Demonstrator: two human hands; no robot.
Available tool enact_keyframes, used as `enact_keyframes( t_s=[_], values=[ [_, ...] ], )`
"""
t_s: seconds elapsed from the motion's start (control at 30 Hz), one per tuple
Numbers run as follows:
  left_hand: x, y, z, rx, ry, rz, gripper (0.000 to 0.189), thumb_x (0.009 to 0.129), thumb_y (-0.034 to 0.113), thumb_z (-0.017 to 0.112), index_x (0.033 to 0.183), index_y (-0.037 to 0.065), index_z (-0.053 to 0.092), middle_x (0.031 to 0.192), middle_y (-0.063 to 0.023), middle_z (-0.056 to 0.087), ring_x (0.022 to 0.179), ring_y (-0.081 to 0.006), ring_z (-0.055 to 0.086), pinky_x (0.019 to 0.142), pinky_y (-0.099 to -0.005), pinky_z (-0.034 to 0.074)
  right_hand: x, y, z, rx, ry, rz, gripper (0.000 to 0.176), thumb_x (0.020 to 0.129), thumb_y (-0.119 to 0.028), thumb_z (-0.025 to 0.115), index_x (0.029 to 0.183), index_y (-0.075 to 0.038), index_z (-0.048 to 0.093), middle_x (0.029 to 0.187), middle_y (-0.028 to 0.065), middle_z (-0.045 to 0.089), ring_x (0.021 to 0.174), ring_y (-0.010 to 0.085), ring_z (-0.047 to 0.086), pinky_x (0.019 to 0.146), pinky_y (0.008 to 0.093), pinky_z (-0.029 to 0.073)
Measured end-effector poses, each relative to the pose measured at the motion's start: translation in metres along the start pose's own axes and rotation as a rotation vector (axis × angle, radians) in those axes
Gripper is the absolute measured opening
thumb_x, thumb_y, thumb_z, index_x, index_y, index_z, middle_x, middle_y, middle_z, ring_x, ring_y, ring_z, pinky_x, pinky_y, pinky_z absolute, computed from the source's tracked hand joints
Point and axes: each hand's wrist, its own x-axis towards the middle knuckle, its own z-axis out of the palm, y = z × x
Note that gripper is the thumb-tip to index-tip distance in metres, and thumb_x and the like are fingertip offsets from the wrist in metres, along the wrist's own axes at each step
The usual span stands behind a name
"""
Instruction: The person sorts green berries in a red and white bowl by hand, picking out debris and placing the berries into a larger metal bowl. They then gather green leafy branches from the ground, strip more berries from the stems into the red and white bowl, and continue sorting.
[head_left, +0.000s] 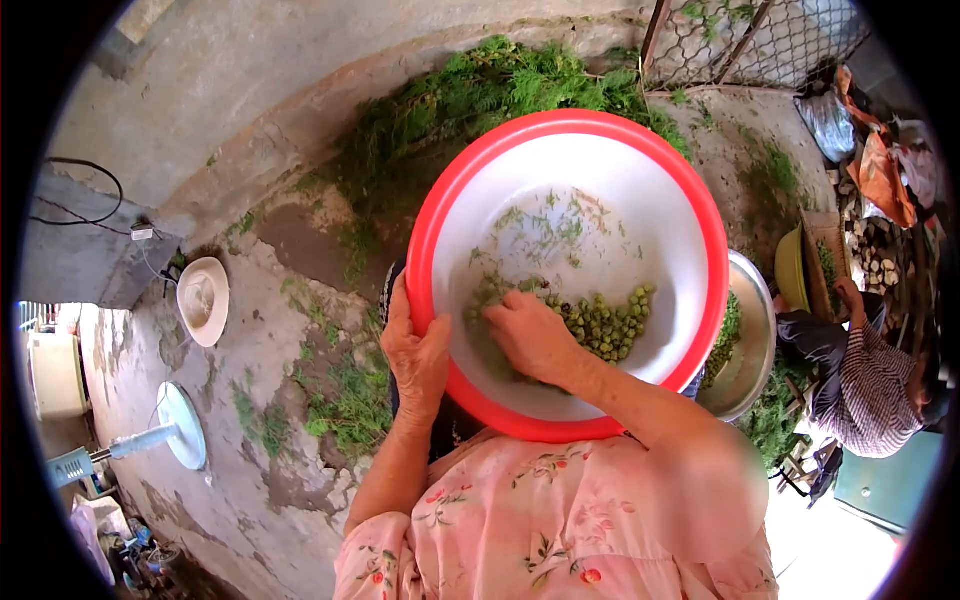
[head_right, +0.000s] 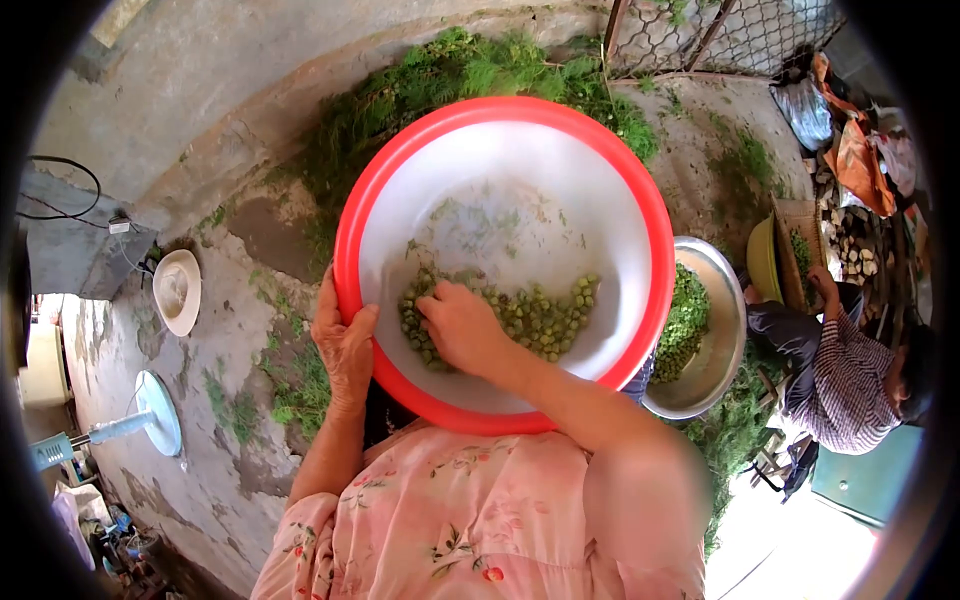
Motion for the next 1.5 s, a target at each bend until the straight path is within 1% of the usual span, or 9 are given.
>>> enact_keyframes(
  t_s=[0.13, 0.23, 0.43, 0.63, 0.73, 0.93, 1.03, 1.23, 1.5],
  values=[
    [0.001, 0.001, 0.000, 0.005, -0.004, -0.001, 0.055, 0.076, 0.000, 0.052, 0.131, -0.002, 0.045, 0.104, -0.0087, 0.061, 0.093, -0.0143, 0.056, 0.084, -0.0260, 0.045, -0.026, -0.013, -0.020, 0.000, -0.245, 0.081, 0.022, 0.078, -0.008, 0.061, 0.099, -0.007, 0.060, 0.088, 0.0135, 0.053, 0.087, 0.0339, 0.056, 0.072, 0.0416, 0.048],
    [0.001, 0.000, 0.002, -0.007, -0.004, -0.017, 0.055, 0.076, 0.000, 0.052, 0.131, -0.001, 0.045, 0.104, -0.0084, 0.061, 0.092, -0.0138, 0.056, 0.084, -0.0256, 0.045, -0.026, -0.011, -0.039, -0.055, -0.254, 0.062, 0.019, 0.079, -0.008, 0.061, 0.097, -0.007, 0.059, 0.089, 0.0124, 0.053, 0.087, 0.0342, 0.057, 0.071, 0.0424, 0.048],
    [0.001, -0.017, 0.002, -0.066, -0.004, 0.003, 0.057, 0.076, 0.000, 0.053, 0.132, -0.001, 0.045, 0.104, -0.0085, 0.062, 0.092, -0.0133, 0.057, 0.082, -0.0253, 0.045, -0.002, 0.048, -0.034, -0.183, 0.187, 0.087, 0.019, 0.077, -0.004, 0.062, 0.095, -0.006, 0.058, 0.090, 0.0124, 0.053, 0.086, 0.0357, 0.056, 0.070, 0.0429, 0.048],
    [0.000, -0.009, 0.001, -0.048, -0.001, 0.011, 0.056, 0.075, 0.000, 0.054, 0.131, -0.002, 0.045, 0.105, -0.0088, 0.062, 0.092, -0.0144, 0.057, 0.083, -0.0254, 0.045, -0.004, 0.057, -0.032, -0.264, 0.183, 0.044, 0.016, 0.076, -0.002, 0.062, 0.091, -0.005, 0.057, 0.090, 0.0133, 0.054, 0.086, 0.0355, 0.056, 0.070, 0.0435, 0.048],
    [0.001, -0.010, -0.001, -0.017, -0.003, -0.002, 0.056, 0.076, 0.001, 0.054, 0.131, -0.002, 0.045, 0.105, -0.0091, 0.062, 0.092, -0.0147, 0.057, 0.083, -0.0256, 0.045, -0.012, 0.036, -0.055, -0.435, -0.329, 0.226, 0.013, 0.076, -0.003, 0.061, 0.088, -0.006, 0.058, 0.088, 0.0129, 0.054, 0.086, 0.0346, 0.057, 0.069, 0.0431, 0.048],
    [0.002, -0.011, 0.003, -0.075, -0.008, 0.002, 0.056, 0.076, 0.000, 0.054, 0.131, -0.002, 0.045, 0.105, -0.0095, 0.062, 0.092, -0.0145, 0.057, 0.084, -0.0262, 0.046, -0.009, 0.046, -0.034, -0.259, 0.052, -0.038, 0.010, 0.076, -0.002, 0.060, 0.086, -0.005, 0.059, 0.085, 0.0135, 0.054, 0.082, 0.0347, 0.055, 0.069, 0.0432, 0.047],
    [0.002, -0.014, 0.004, -0.094, -0.009, -0.006, 0.056, 0.076, 0.000, 0.054, 0.131, -0.002, 0.045, 0.104, -0.0093, 0.062, 0.092, -0.0139, 0.057, 0.084, -0.0263, 0.046, -0.003, 0.042, -0.023, -0.276, 0.041, -0.080, 0.009, 0.077, -0.003, 0.060, 0.086, -0.004, 0.059, 0.084, 0.0132, 0.054, 0.080, 0.0355, 0.054, 0.070, 0.0438, 0.046],
    [0.001, -0.009, 0.003, -0.099, 0.008, -0.005, 0.055, 0.077, 0.000, 0.055, 0.131, -0.002, 0.045, 0.103, -0.0090, 0.063, 0.091, -0.0136, 0.058, 0.083, -0.0262, 0.046, -0.004, 0.022, -0.031, -0.183, -0.204, 0.098, 0.010, 0.078, -0.003, 0.061, 0.087, -0.003, 0.057, 0.085, 0.0159, 0.055, 0.083, 0.0376, 0.056, 0.070, 0.0459, 0.046],
    [0.002, -0.007, 0.004, -0.032, -0.009, 0.002, 0.055, 0.077, 0.000, 0.055, 0.131, -0.001, 0.045, 0.103, -0.0096, 0.063, 0.091, -0.0144, 0.058, 0.084, -0.0264, 0.046, 0.036, 0.022, 0.012, -0.079, 0.162, 0.153, 0.029, 0.074, -0.002, 0.065, 0.101, -0.005, 0.055, 0.096, 0.0190, 0.059, 0.084, 0.0407, 0.057, 0.071, 0.0471, 0.048]
  ],
)
